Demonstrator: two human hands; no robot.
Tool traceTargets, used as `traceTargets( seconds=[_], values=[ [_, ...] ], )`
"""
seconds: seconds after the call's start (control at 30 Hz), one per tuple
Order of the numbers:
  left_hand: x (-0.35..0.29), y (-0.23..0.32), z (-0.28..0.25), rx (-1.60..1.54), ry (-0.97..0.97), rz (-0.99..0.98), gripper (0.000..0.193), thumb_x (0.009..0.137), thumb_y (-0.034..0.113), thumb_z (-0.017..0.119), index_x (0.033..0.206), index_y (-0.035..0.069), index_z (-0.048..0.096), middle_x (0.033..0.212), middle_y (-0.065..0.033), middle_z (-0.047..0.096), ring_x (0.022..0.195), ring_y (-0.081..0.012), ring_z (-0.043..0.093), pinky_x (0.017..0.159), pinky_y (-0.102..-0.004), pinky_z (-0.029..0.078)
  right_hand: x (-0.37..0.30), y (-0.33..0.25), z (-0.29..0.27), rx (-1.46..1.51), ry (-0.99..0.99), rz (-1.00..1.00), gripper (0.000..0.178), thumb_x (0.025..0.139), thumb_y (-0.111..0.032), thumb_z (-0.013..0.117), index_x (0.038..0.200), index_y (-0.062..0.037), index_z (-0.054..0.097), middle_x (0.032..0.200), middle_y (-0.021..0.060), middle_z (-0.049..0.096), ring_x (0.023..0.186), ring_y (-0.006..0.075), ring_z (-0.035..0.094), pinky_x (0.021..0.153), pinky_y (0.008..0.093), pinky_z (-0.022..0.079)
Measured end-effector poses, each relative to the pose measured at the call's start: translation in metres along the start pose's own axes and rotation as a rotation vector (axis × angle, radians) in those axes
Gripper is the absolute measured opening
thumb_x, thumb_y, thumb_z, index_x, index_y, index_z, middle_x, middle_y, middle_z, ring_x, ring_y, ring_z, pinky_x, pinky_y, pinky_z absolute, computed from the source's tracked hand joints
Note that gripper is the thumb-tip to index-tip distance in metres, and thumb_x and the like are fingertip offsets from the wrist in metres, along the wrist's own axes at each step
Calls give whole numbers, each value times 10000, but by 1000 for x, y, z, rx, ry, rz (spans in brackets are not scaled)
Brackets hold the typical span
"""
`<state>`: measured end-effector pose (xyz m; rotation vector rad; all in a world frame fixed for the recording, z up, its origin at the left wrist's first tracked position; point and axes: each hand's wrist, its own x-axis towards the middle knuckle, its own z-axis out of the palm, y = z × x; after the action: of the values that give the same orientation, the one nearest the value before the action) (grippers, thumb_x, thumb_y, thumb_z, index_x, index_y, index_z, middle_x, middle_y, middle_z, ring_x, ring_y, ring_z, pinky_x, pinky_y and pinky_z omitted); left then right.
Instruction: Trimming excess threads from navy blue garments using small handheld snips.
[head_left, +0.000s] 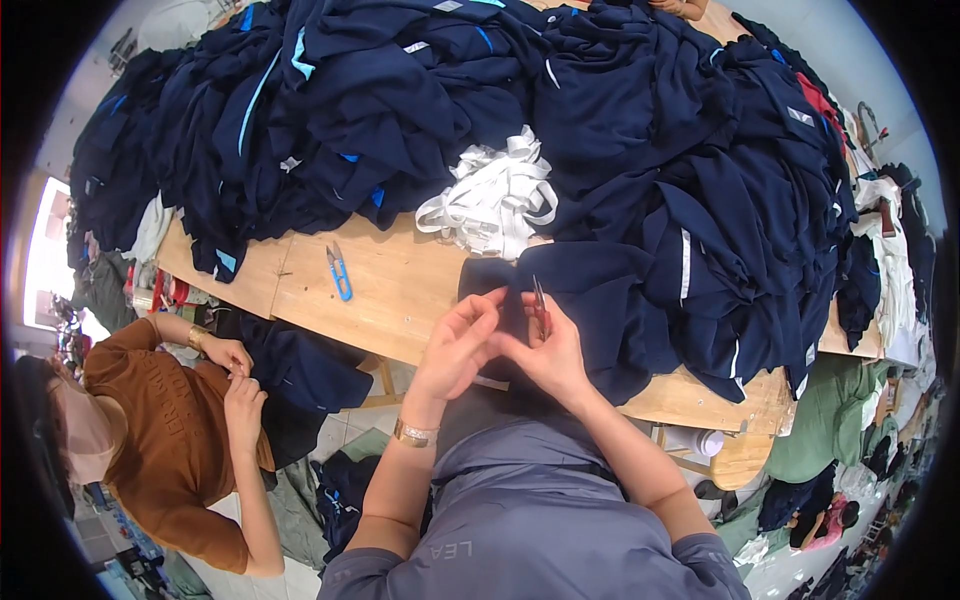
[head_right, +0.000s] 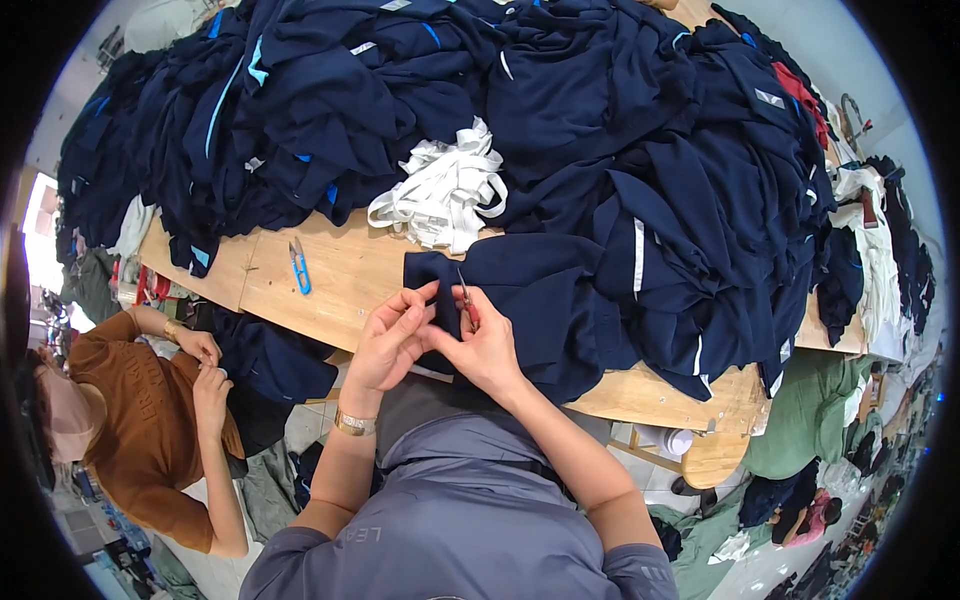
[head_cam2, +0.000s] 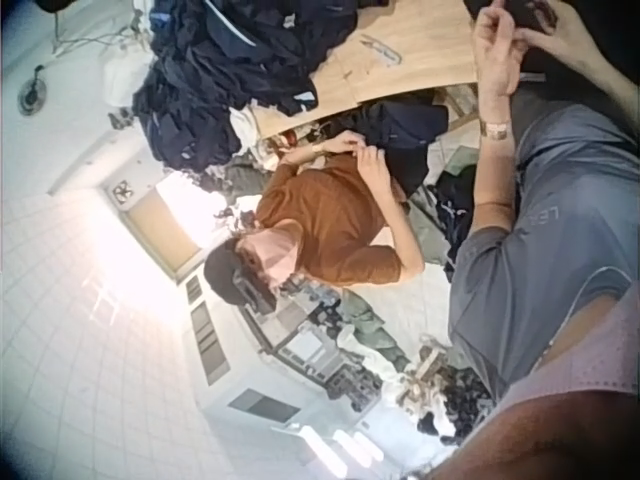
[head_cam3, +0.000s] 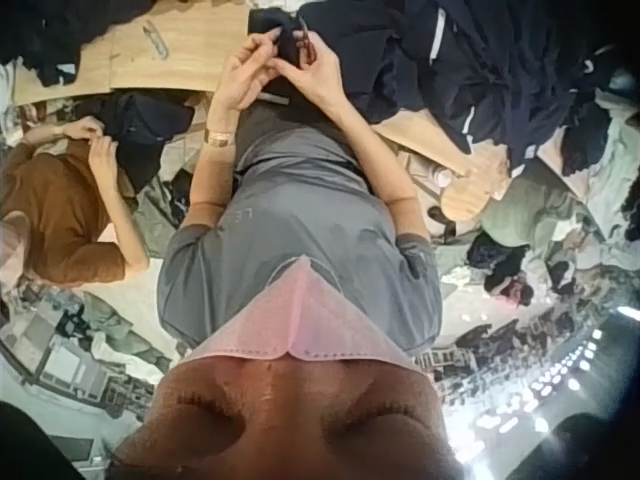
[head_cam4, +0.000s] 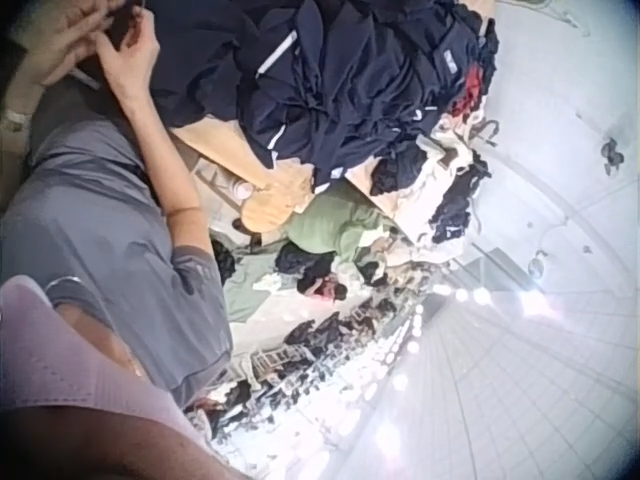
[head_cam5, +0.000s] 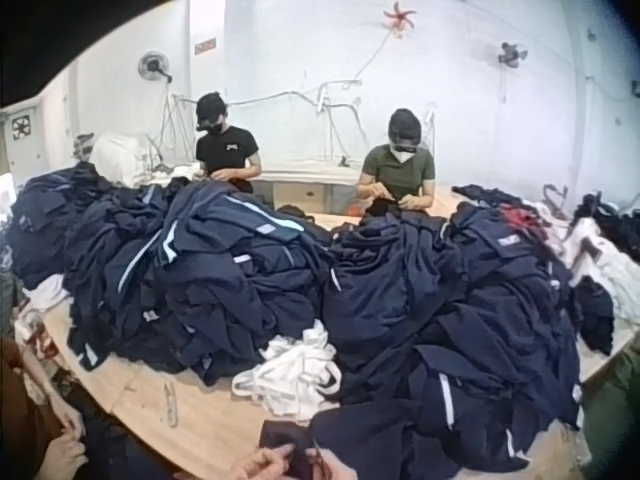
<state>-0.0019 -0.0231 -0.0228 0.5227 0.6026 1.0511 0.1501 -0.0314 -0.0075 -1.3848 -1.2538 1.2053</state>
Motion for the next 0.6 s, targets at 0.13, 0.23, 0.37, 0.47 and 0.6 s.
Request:
traceTargets(
  seconds=[0.13,0.23,0.37,0.47,0.6],
  values=[
    [7,8,29,243,-18,122,318,907,110,539,1197,40,428,1345,-117,364,1133,-266,524,743,-322,566,2,21,-22,396,229,-47,264,786,-113,717,967,-13,554,672,-62,486,545,0,386,480,158,299],
    [18,10,39,842,132,141,480,871,95,587,1303,88,375,1367,-120,330,1121,-265,530,694,-304,575,-1,8,-57,927,249,185,171,847,-92,639,968,-69,522,744,-50,540,650,29,504,561,160,403],
    [34,-7,35,1546,152,460,608,775,189,689,1303,103,400,1271,-259,403,1041,-393,542,821,-387,487,-11,35,-90,848,397,110,97,857,-99,632,909,-67,555,762,-48,557,670,21,505,614,178,426],
    [39,-14,48,1555,39,448,572,738,229,717,1241,104,476,1202,-250,467,1071,-386,505,870,-414,440,-15,56,-104,279,561,98,116,832,-116,670,848,-24,602,638,-83,489,583,-4,410,553,162,342],
    [50,-25,59,1605,-142,541,420,721,167,721,1103,68,577,1166,-201,516,1073,-327,506,888,-391,433,-18,56,-102,57,499,60,111,811,-99,674,829,-25,593,592,-102,399,529,-6,304,470,182,240]
  ],
)
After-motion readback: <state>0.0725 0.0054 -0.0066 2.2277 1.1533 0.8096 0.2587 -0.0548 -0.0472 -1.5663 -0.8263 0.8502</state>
